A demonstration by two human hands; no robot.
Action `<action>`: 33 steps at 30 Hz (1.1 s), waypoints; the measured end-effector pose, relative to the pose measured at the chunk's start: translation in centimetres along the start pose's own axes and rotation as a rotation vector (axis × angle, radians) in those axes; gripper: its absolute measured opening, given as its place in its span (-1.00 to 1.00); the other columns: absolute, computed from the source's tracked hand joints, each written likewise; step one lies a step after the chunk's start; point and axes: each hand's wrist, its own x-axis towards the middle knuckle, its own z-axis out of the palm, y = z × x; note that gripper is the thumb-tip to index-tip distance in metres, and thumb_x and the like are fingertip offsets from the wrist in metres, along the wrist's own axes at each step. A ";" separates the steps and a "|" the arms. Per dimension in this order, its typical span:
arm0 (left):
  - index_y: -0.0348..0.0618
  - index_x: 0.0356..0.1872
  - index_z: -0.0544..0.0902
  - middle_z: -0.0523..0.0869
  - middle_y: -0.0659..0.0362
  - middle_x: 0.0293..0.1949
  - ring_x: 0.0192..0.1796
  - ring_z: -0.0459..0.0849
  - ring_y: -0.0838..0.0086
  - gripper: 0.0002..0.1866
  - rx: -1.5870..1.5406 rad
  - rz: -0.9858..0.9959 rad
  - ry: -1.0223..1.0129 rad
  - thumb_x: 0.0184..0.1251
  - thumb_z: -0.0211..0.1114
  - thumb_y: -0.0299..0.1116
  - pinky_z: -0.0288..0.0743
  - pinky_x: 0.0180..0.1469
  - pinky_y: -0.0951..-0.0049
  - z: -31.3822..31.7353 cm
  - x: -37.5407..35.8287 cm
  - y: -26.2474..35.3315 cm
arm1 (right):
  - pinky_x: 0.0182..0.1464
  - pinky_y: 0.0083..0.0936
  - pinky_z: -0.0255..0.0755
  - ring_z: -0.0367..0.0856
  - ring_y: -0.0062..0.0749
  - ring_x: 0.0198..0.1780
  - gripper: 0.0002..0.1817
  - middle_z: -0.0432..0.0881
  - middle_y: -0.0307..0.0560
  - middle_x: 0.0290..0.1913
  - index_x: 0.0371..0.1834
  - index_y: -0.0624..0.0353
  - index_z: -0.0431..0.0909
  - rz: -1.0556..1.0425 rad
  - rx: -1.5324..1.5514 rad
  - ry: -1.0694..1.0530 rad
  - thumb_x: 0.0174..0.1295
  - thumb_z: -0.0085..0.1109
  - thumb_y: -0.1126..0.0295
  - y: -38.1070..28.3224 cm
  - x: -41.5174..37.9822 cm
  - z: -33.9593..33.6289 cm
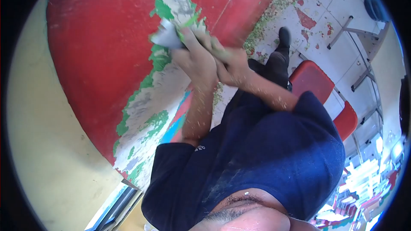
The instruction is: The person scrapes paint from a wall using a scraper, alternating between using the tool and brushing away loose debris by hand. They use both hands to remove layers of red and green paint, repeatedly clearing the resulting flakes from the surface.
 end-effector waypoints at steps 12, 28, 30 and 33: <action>-0.19 -0.58 0.28 0.38 0.16 -0.65 -0.66 0.45 0.40 -0.53 -0.073 -0.065 0.033 0.53 -0.13 -0.10 0.40 -0.57 0.38 -1.9 -1.3 -1.7 | -0.43 -0.35 0.51 0.63 -0.06 -0.45 -0.68 0.60 0.12 -0.41 -0.07 0.18 0.61 0.054 0.012 -0.099 0.06 0.17 0.58 -1.1 -2.7 0.1; -0.21 -0.66 0.32 0.35 0.19 -0.69 -0.66 0.43 0.42 -0.50 -0.247 -0.253 0.127 0.53 -0.10 -0.14 0.41 -0.56 0.38 -4.0 -3.7 -2.9 | -0.46 -0.32 0.44 0.58 -0.08 -0.51 -0.67 0.54 0.06 -0.52 -0.05 0.21 0.61 0.107 0.008 -0.187 0.06 0.19 0.54 -2.0 -4.6 0.3; -0.21 -0.64 0.32 0.34 0.19 -0.69 -0.66 0.41 0.43 -0.50 -0.341 -0.282 0.160 0.53 -0.10 -0.13 0.41 -0.57 0.39 -5.1 -5.0 -4.3 | -0.47 -0.32 0.45 0.58 -0.09 -0.52 -0.68 0.54 0.04 -0.53 -0.06 0.21 0.61 0.044 -0.022 -0.230 0.05 0.19 0.55 -1.7 -5.9 0.4; -0.21 -0.61 0.33 0.34 0.19 -0.70 -0.66 0.40 0.44 -0.52 -0.345 -0.233 0.154 0.53 -0.11 -0.13 0.41 -0.58 0.38 -5.8 -4.4 -4.3 | -0.48 -0.31 0.45 0.58 -0.10 -0.52 -0.69 0.54 0.04 -0.53 -0.08 0.21 0.62 0.019 -0.039 -0.270 0.05 0.19 0.55 -1.3 -6.2 0.9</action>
